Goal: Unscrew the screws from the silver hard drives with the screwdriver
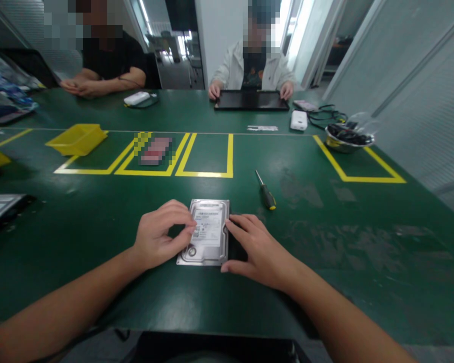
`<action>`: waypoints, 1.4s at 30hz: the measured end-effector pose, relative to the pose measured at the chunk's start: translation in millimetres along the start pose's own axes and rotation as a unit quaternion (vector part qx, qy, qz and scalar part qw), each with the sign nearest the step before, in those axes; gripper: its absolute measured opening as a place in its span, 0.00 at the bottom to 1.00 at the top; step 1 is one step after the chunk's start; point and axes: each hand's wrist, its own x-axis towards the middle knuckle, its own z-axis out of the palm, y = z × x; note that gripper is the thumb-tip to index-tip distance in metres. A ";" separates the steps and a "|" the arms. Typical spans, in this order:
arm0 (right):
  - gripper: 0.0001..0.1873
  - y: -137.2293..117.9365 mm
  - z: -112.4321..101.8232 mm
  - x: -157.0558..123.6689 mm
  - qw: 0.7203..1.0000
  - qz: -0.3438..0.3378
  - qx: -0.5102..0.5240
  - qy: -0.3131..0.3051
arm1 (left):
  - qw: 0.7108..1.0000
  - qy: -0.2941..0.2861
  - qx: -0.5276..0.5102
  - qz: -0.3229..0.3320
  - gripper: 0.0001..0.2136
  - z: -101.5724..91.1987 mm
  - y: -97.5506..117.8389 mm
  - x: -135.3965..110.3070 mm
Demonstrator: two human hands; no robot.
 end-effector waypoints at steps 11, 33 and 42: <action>0.45 -1.9 1.3 0.1 1.000 -0.011 -0.020 -0.001 | 0.996 -0.063 -0.028 -0.059 0.04 -1.9 -0.7 10.3; 0.30 -3.6 -19.4 -0.8 0.998 0.010 -0.045 -0.035 | 0.934 -0.355 -0.030 0.014 0.02 25.5 -30.0 60.1; 0.23 -4.3 -23.2 -3.7 0.998 0.023 -0.054 -0.029 | 0.902 -0.422 -0.004 -0.093 0.05 31.3 -33.4 67.4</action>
